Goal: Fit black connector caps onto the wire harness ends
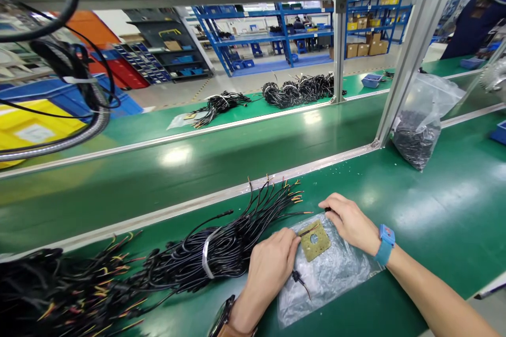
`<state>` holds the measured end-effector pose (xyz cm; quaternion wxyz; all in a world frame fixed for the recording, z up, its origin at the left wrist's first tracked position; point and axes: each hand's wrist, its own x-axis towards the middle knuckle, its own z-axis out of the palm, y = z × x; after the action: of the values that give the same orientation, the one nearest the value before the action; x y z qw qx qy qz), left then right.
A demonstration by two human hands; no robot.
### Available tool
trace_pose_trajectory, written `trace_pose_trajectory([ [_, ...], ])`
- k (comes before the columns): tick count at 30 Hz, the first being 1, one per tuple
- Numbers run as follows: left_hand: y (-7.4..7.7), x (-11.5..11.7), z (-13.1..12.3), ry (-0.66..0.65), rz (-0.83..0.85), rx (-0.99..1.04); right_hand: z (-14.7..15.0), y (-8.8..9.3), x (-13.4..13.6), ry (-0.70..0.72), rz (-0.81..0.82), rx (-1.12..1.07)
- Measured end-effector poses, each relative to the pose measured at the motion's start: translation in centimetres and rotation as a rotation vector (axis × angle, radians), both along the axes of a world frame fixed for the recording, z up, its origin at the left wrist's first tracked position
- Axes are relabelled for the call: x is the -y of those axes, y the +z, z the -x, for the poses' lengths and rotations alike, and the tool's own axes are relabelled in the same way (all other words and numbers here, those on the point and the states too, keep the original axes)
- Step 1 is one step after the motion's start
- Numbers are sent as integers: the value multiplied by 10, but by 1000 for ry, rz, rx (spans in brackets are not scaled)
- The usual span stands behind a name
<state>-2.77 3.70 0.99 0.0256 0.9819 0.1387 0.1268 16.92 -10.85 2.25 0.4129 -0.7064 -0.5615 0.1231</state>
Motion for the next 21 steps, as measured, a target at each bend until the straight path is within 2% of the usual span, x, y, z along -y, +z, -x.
trace_pose_trajectory([
  [9,1,2,3,-9,11,-8,19,0,-5,58,9,22],
  [15,1,2,4,-23,-26,18,19,-3,-6,35,29,49],
  [21,1,1,6,-51,28,60,16,-7,-6,-1,37,52],
])
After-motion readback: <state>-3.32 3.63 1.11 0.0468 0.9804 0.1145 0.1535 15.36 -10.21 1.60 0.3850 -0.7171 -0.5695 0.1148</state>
